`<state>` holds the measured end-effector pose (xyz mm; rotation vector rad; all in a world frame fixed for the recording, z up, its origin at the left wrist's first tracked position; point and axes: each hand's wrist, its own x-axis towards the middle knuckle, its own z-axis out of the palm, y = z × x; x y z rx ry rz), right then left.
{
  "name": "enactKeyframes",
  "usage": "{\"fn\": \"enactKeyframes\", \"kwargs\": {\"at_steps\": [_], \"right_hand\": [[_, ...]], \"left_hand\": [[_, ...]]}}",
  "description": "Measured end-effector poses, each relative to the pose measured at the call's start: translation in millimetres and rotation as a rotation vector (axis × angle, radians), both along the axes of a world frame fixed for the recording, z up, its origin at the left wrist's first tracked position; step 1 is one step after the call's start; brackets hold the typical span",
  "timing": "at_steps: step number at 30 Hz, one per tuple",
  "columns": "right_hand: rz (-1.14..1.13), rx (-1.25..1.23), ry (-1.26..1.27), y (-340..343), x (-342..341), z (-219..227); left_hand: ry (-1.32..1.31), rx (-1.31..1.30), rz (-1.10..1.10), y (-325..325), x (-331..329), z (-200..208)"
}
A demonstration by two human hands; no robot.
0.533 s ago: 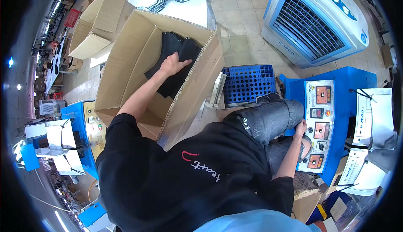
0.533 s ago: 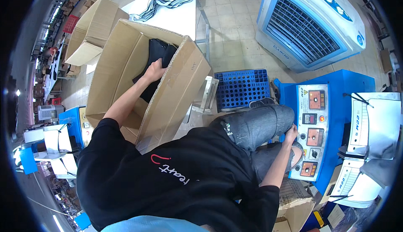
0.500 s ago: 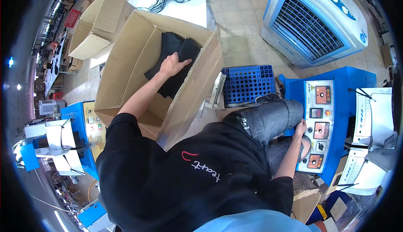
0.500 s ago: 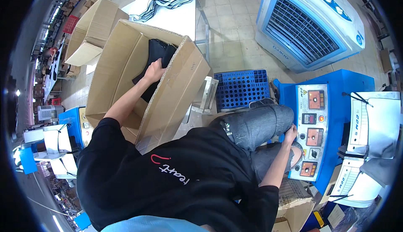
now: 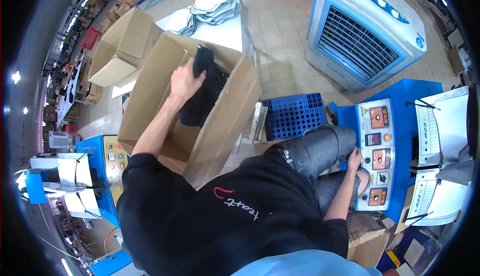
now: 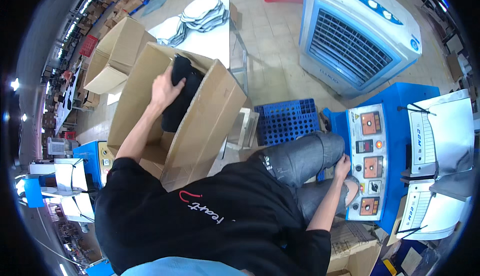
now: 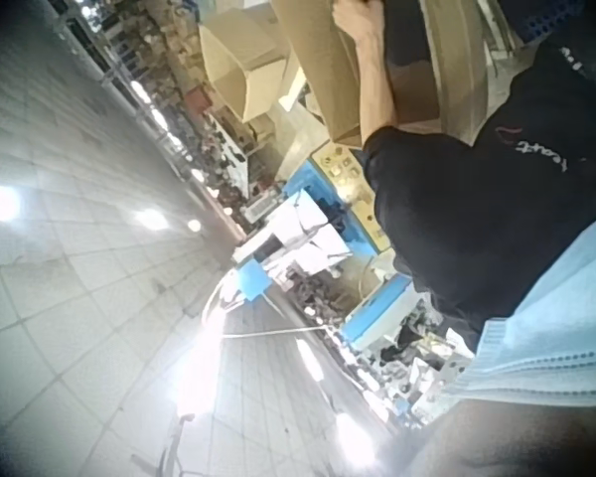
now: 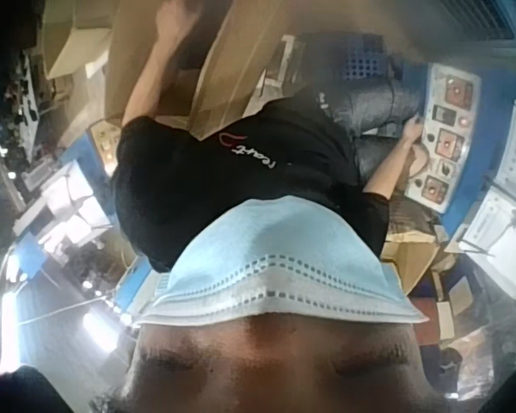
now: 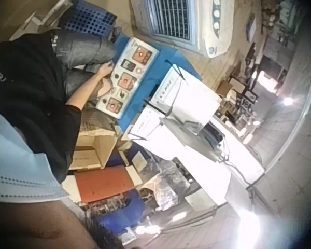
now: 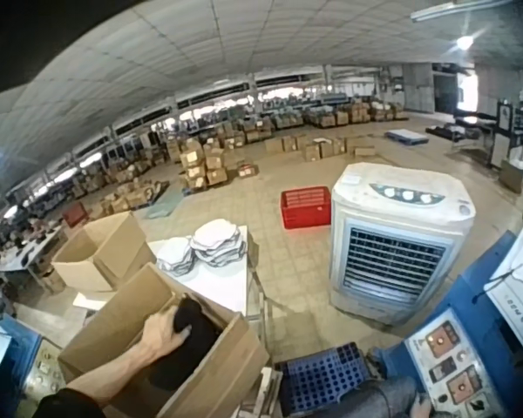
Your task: Operator uses a heat molding machine to shape the heels and components of shoe uppers.
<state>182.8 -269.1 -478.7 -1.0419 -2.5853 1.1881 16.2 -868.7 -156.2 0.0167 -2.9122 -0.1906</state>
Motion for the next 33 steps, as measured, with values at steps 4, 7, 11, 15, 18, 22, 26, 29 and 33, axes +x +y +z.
{"fn": "enactKeyframes", "kwargs": {"at_steps": [4, 7, 11, 15, 18, 22, 26, 29, 33], "right_hand": [[-0.017, 0.147, 0.235, -41, -8, 61], [0.015, 0.223, 0.456, -95, -28, 151], [0.272, 0.025, 0.705, -152, -46, 233], [0.505, -0.156, 0.88, -204, -64, 319], [0.384, -0.455, 1.084, -198, -70, 356], [0.325, 0.108, 1.11, -168, -34, 395], [0.256, 0.024, 0.973, -153, 6, 406], [0.158, 0.215, 0.817, -150, 29, 416], [0.04, 0.375, 0.68, -148, 46, 402]], "left_hand": [[0.279, 0.008, -0.043, 39, 4, 91], [0.747, 0.059, -0.256, 86, 1, 131], [0.678, 0.052, -0.45, 176, 3, 169], [0.603, 0.141, -0.685, 236, 2, 182], [0.572, 0.215, -0.883, 297, 8, 189], [0.579, 0.329, -1.017, 358, 32, 192], [0.546, 0.395, -1.039, 401, 55, 181], [0.48, 0.444, -1.058, 423, 70, 164], [0.375, 0.541, -1.061, 439, 91, 147]]}}
